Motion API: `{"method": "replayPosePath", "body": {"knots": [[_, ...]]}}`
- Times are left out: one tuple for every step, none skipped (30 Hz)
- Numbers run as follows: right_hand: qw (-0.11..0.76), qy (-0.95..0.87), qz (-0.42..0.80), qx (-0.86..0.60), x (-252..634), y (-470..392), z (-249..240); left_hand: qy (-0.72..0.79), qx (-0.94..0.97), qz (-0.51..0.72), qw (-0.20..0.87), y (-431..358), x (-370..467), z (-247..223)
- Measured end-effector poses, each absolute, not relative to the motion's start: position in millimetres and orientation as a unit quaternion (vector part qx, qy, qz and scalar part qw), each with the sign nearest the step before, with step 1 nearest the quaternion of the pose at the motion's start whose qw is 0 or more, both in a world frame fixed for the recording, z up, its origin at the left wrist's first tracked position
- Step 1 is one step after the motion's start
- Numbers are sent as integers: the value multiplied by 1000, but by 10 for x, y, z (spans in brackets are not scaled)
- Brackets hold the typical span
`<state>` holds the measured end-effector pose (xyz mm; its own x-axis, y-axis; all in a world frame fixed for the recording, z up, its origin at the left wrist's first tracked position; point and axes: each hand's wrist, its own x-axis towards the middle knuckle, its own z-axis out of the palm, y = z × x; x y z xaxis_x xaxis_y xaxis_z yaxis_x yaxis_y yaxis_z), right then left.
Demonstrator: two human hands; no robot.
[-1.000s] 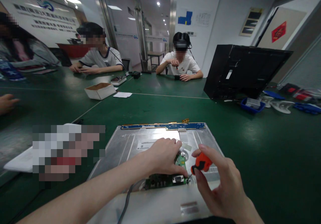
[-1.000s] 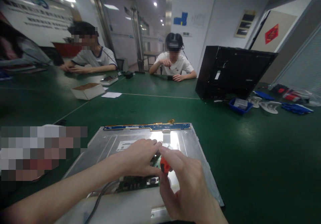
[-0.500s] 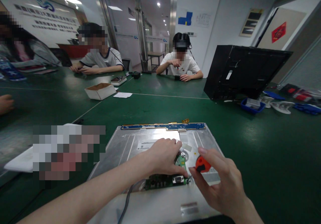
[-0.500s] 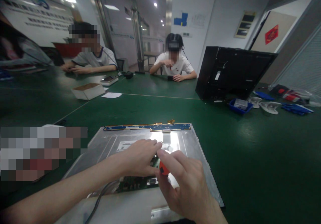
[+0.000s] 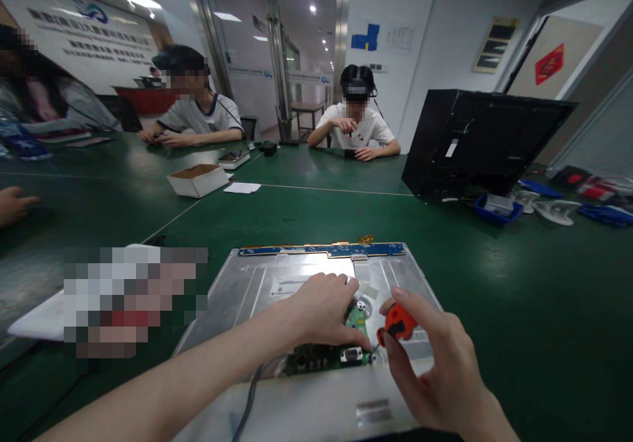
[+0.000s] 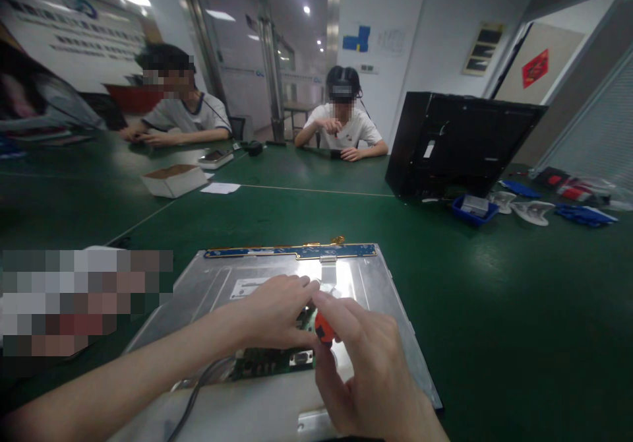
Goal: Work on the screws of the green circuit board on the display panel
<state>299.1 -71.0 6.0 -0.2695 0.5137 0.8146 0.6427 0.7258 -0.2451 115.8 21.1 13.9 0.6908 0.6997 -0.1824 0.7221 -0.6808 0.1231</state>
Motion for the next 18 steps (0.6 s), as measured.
{"method": "replayPosePath", "body": {"knots": [[485,-795,-65,-358,2989,-702,67,387,916,-56,90,208,1155,135],[488,-796,-62,-353,2986,-693,78,386,917,-54,86,205,1153,131],[491,-797,-59,-347,2981,-683,90,384,918,-53,83,203,1150,128],[494,-798,-57,-341,2976,-673,102,383,919,-53,80,201,1148,125],[496,-799,-55,-336,2971,-665,113,382,920,-53,77,200,1146,122],[498,-799,-55,-333,2966,-659,121,381,920,-52,76,200,1144,119],[501,-798,-55,-331,2961,-655,127,381,920,-49,76,200,1143,116],[503,-796,-55,-332,2957,-652,131,381,920,-47,75,201,1142,113],[505,-795,-57,-332,2953,-650,132,381,921,-44,75,203,1141,110],[506,-794,-58,-332,2951,-649,132,381,921,-44,76,204,1141,107],[508,-793,-60,-330,2949,-648,131,381,920,-44,77,205,1141,106],[509,-793,-61,-328,2949,-647,128,381,920,-46,78,206,1141,106],[509,-793,-62,-327,2949,-646,124,383,919,-47,81,207,1142,107],[509,-793,-64,-329,2949,-645,118,384,918,-48,83,207,1144,110],[509,-792,-66,-332,2950,-643,113,386,917,-49,87,207,1146,113],[507,-791,-67,-335,2950,-640,107,388,916,-50,90,208,1148,117],[506,-791,-67,-338,2949,-637,103,389,915,-50,92,209,1151,121],[506,-790,-68,-340,2947,-634,100,390,915,-50,94,209,1153,126]]}}
